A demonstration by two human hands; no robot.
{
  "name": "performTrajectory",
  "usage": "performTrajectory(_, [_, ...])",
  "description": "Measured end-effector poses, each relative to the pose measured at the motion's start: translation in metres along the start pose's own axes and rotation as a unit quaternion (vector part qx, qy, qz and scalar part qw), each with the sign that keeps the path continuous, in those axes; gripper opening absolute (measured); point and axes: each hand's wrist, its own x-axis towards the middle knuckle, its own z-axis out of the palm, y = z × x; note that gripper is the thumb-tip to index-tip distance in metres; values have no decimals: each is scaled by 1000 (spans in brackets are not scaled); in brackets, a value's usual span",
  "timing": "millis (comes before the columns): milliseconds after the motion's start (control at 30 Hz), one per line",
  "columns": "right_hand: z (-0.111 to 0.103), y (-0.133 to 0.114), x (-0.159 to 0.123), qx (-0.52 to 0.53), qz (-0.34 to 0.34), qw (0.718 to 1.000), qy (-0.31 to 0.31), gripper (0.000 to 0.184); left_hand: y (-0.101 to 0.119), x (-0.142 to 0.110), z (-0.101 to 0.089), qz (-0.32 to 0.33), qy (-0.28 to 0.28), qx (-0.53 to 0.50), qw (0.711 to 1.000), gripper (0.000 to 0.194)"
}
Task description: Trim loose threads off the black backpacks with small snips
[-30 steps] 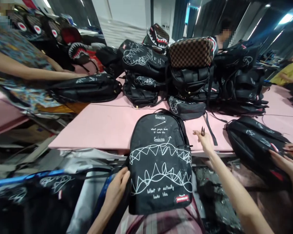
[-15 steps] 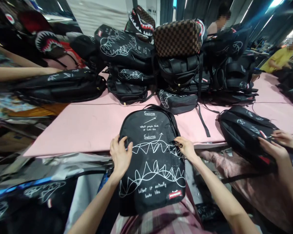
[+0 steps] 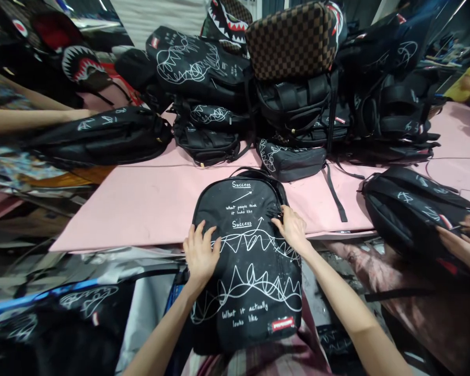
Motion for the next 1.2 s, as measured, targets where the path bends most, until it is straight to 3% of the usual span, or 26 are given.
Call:
performTrajectory(167, [9, -10, 5, -43, 22, 999, 3, 19, -2, -1, 4, 0, 7, -11, 1000, 36])
performTrajectory(667, [29, -21, 19, -99, 36, 994, 8, 16, -8, -4, 10, 28, 43, 8, 999, 33])
performTrajectory(1200, [29, -21, 19, -102, 45, 994, 13, 15, -9, -5, 9, 33, 46, 2, 998, 32])
